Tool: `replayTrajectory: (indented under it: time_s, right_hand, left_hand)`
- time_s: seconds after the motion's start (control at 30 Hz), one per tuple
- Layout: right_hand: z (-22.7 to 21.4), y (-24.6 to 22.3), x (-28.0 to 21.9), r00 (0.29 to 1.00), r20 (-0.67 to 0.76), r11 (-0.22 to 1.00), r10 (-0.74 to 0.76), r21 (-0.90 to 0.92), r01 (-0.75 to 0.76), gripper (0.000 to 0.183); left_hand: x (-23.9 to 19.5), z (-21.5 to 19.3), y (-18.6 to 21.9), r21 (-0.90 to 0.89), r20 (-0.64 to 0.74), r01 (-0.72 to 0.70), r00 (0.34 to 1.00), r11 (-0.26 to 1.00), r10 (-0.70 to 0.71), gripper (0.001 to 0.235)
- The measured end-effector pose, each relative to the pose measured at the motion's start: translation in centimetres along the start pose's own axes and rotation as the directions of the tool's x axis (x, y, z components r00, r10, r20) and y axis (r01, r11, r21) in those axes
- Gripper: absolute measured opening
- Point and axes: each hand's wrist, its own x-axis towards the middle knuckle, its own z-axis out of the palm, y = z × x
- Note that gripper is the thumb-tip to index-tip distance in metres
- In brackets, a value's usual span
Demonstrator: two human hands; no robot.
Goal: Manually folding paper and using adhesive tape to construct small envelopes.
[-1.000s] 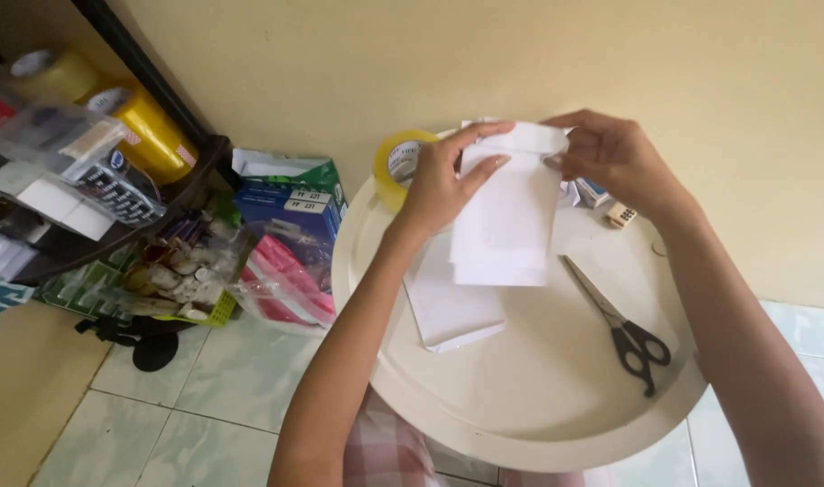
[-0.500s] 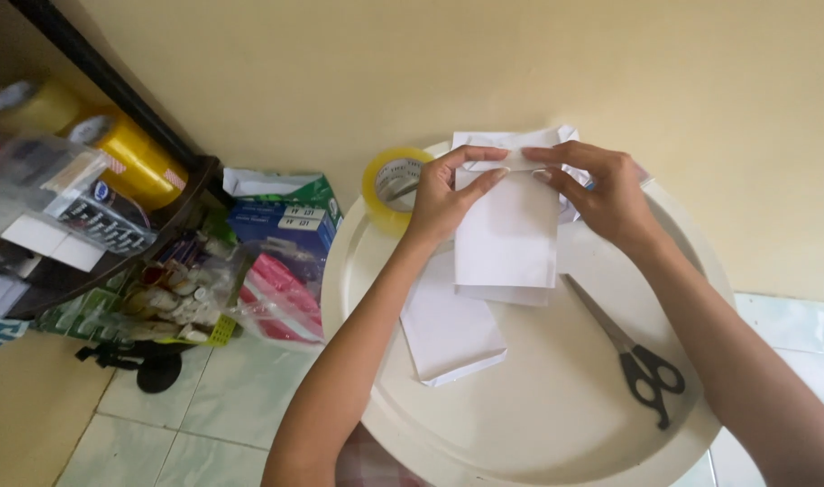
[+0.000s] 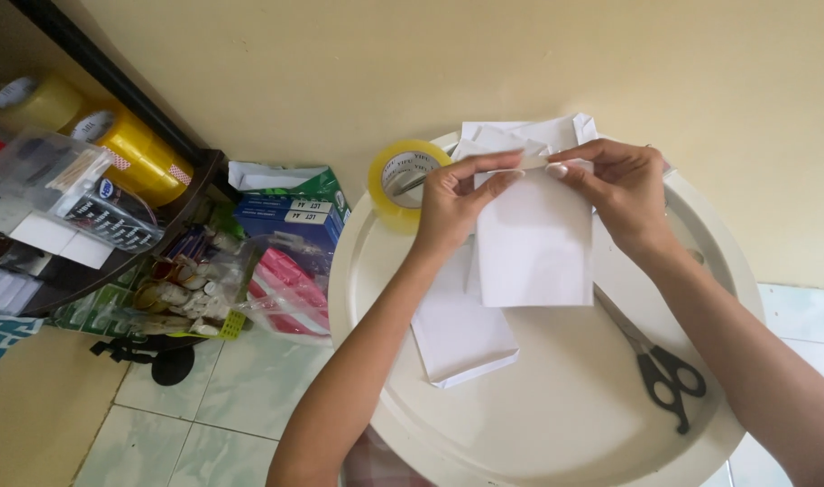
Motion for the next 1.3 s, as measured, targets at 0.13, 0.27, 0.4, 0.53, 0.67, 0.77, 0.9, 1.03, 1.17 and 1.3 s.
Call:
replayTrajectory:
  time_s: [0.13, 0.27, 0.4, 0.53, 0.67, 0.77, 0.9, 1.03, 1.17, 1.3]
  right_hand:
    - [0.5, -0.4, -0.4, 0.999, -0.038, 0.999, -0.005, 0.045, 0.007, 0.011]
    - [0.9, -1.1, -0.5, 0.993, -0.088, 0.978, 0.073, 0.201, -0.054, 0.016]
    - [1.4, -1.0, -0.5, 0.995, -0.087, 0.935, 0.054, 0.354, -0.020, 0.035]
    - [0.9, -0.5, -0.5, 0.982, 0.042, 0.943, 0.186, 0.272, -0.191, 0.027]
    - [1.2, -0.4, -0.9, 0.950, 0.007, 0.929, 0.312, 0.208, -0.306, 0.027]
    - [1.4, -0.6, -0.7, 0.972, -0.015, 0.951, 0.235, 0.208, -0.227, 0.021]
    - [0.6, 0.6, -0.3, 0.994, 0.072, 0.988, 0.078, 0.132, -0.087, 0.012]
    - [0.3, -0.5, -0.5, 0.992, 0.102, 0.992, 0.070, 0.093, -0.080, 0.013]
    - [0.0, -1.1, -0.9, 0.973, 0.195, 0.991, 0.126, 0.016, -0.131, 0.016]
    - [0.1, -0.7, -0.9, 0.930, 0.304, 0.973, 0.205, 0.034, -0.226, 0.023]
  left_hand:
    - [-0.5, 0.7, -0.3, 0.016, -0.074, 0.105, 0.992, 0.994, -0.103, 0.012]
    - [-0.9, 1.3, 0.9, 0.063, -0.157, 0.049, 0.987, 0.997, -0.039, 0.012]
    - [-1.3, 1.6, 2.0, -0.088, -0.180, -0.015, 0.984, 0.996, -0.001, 0.050]
    - [-1.2, 1.5, 1.7, -0.097, -0.189, 0.011, 0.981, 0.995, -0.030, 0.044]
    - [-1.1, 1.7, 1.7, -0.031, -0.142, 0.105, 0.984, 0.994, -0.108, 0.034]
    - [-1.3, 1.2, -0.2, -0.065, -0.056, 0.218, 0.973, 0.974, -0.222, 0.029]
    - [-1.1, 0.9, 0.4, -0.109, 0.027, 0.311, 0.951, 0.944, -0.309, 0.026]
    - [-1.1, 1.0, 1.0, -0.091, -0.030, 0.233, 0.971, 0.968, -0.237, 0.023]
    - [-0.5, 0.3, 1.7, -0.037, 0.095, 0.158, 0.983, 0.987, -0.154, 0.027]
    - [-0.8, 0.4, 2.7, -0.031, 0.175, 0.134, 0.976, 0.990, -0.127, 0.023]
